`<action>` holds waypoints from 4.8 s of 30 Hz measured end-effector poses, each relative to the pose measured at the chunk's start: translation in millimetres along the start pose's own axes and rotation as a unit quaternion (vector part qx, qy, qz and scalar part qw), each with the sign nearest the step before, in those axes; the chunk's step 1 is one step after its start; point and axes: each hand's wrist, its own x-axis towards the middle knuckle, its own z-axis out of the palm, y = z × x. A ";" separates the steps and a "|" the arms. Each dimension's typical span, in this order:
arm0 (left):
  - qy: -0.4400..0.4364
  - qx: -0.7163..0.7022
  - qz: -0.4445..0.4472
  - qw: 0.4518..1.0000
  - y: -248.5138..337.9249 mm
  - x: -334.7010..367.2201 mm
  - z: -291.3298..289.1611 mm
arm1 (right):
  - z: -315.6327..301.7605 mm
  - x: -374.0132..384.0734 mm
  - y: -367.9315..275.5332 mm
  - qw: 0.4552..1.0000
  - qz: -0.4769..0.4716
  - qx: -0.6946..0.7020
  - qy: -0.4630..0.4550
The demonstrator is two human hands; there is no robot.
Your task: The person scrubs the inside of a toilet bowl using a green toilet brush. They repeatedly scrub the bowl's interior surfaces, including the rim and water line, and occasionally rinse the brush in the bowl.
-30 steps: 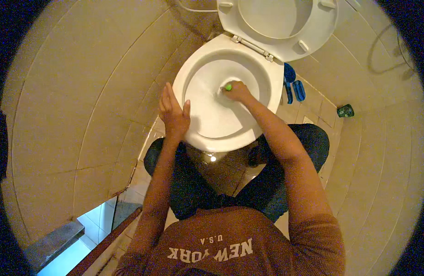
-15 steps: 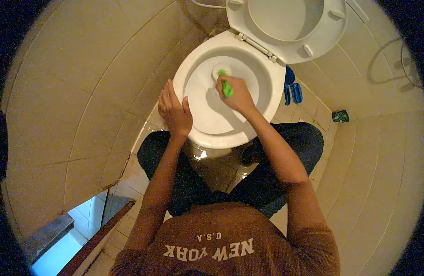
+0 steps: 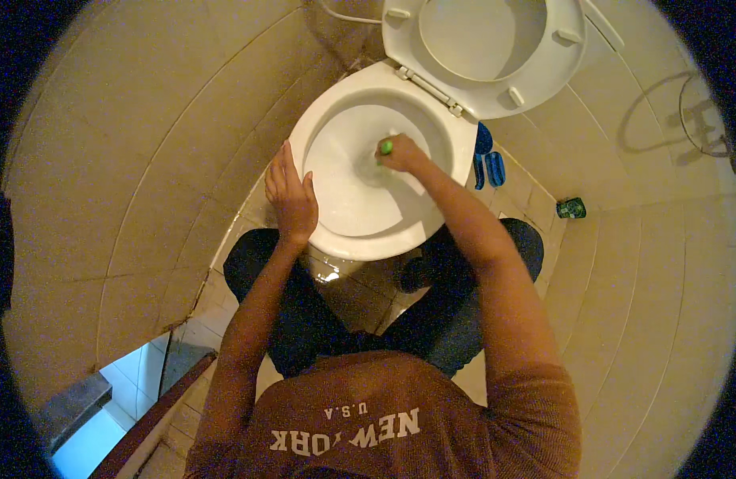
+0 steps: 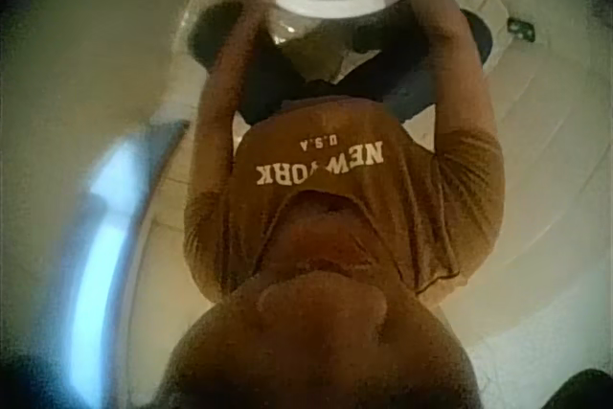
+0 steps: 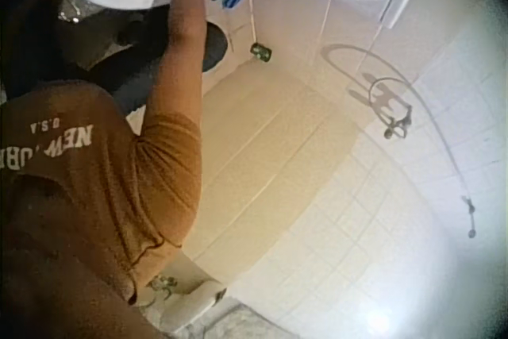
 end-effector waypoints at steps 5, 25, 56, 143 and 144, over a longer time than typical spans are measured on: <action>0.004 -0.002 -0.028 1.000 -4.8 0.0 -5.1 | -69.5 8.7 -40.9 0.996 0.013 0.078 0.035; -0.025 -0.016 -0.036 0.999 -6.7 0.2 -12.5 | -144.4 -102.4 -161.2 0.989 0.092 -0.076 -0.092; -0.001 -0.021 -0.024 0.999 -9.7 -1.7 -1.2 | -113.5 -165.6 -185.7 0.975 0.141 0.158 0.070; 0.106 0.048 -0.111 0.987 -2.1 -15.8 1.1 | -186.8 -160.0 -157.7 0.855 0.012 -0.454 -0.252; 0.107 0.056 -0.113 0.986 -3.3 -15.2 2.2 | -190.9 -159.5 -171.1 0.862 -0.006 -0.427 -0.274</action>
